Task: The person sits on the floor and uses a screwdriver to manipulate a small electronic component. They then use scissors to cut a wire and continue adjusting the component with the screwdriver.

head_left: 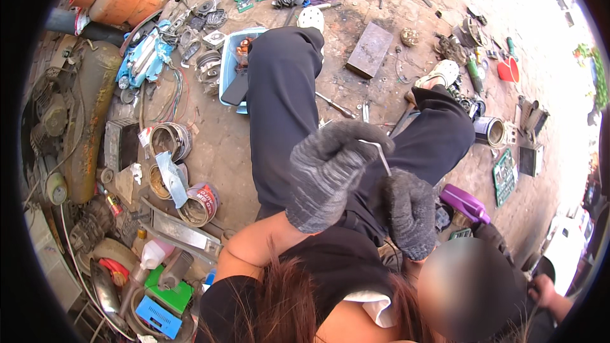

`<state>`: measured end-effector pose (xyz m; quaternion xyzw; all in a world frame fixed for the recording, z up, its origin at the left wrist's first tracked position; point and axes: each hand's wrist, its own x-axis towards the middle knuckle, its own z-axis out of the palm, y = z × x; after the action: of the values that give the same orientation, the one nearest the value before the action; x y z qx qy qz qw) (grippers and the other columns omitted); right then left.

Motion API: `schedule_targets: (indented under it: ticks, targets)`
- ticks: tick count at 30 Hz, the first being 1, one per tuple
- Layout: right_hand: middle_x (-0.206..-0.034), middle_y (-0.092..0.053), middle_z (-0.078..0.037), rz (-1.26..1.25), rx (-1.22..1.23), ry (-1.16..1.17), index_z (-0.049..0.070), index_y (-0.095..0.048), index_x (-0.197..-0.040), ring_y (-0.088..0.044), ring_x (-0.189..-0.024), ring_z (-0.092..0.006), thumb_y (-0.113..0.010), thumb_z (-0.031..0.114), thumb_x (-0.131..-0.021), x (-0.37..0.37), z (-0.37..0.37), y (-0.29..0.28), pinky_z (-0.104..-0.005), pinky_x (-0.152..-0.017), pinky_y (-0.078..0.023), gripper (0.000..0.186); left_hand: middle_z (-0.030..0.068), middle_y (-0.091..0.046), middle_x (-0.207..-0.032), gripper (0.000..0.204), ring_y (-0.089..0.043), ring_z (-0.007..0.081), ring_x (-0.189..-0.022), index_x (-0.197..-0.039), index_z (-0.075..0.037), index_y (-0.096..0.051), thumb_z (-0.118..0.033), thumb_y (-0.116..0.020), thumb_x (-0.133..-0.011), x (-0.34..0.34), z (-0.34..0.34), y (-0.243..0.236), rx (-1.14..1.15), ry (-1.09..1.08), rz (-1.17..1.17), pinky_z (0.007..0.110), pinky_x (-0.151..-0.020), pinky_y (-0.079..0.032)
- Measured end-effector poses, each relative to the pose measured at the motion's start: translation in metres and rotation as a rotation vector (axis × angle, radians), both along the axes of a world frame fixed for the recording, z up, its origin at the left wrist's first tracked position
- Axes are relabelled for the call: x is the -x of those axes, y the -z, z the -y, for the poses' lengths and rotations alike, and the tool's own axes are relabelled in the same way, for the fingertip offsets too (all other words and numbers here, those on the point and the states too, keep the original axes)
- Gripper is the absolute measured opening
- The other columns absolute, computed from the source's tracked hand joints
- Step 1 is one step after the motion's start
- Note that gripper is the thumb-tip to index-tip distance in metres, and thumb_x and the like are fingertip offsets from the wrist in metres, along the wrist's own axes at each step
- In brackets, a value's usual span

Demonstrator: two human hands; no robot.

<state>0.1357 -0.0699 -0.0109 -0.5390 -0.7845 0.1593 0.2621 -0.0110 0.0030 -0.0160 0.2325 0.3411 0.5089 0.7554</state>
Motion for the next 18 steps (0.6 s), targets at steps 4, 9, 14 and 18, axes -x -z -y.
schedule_targets:
  ticks: [4, 9, 14, 18]
  targets:
    - [-0.078, -0.056, -0.016, -0.196, 0.051, 0.085, -0.003, -0.057, -0.087, -0.056, -0.069, -0.031, -0.054, 0.01, -0.078, 0.011, -0.011, -0.005, -0.0374, -0.057, -0.043, 0.016, 0.0072, -0.064, -0.086, 0.017, -0.044, 0.0015, -0.055, -0.097, 0.0, -0.059, -0.012, -0.06, -0.085, -0.003, 0.003, -0.005, -0.005, 0.034, 0.076, 0.015, -0.047, -0.034]
    - [-0.056, -0.053, -0.006, -0.521, 0.324, 0.385, 0.0, -0.057, -0.071, -0.05, -0.049, -0.0147, -0.044, 0.035, -0.091, 0.009, 0.001, -0.002, -0.0271, -0.045, -0.036, 0.042, 0.0075, -0.064, -0.09, 0.017, -0.042, -0.0001, -0.053, -0.099, 0.0, -0.059, -0.011, -0.058, -0.086, -0.003, 0.0, -0.008, 0.017, 0.079, 0.149, 0.014, -0.046, -0.032]
    - [-0.066, -0.055, -0.005, -0.543, 0.209, 0.459, 0.001, -0.057, -0.075, -0.047, -0.05, -0.0109, -0.048, 0.027, -0.088, 0.005, -0.003, -0.005, -0.0234, -0.044, -0.033, 0.03, 0.0097, -0.063, -0.091, 0.026, -0.049, 0.0059, -0.057, -0.1, -0.003, -0.057, -0.021, -0.063, -0.083, 0.003, -0.004, -0.005, 0.034, 0.148, 0.22, 0.017, -0.046, -0.039]
    - [-0.078, -0.059, -0.008, -0.835, 0.259, 0.616, 0.001, -0.06, -0.084, -0.055, -0.066, -0.0162, -0.064, 0.009, -0.075, 0.01, -0.015, -0.019, -0.0275, -0.06, -0.044, 0.013, 0.0091, -0.061, -0.097, 0.025, -0.046, 0.0047, -0.053, -0.103, -0.004, -0.056, -0.019, -0.062, -0.084, -0.001, -0.008, -0.004, 0.122, 0.214, 0.287, 0.017, -0.044, -0.036]
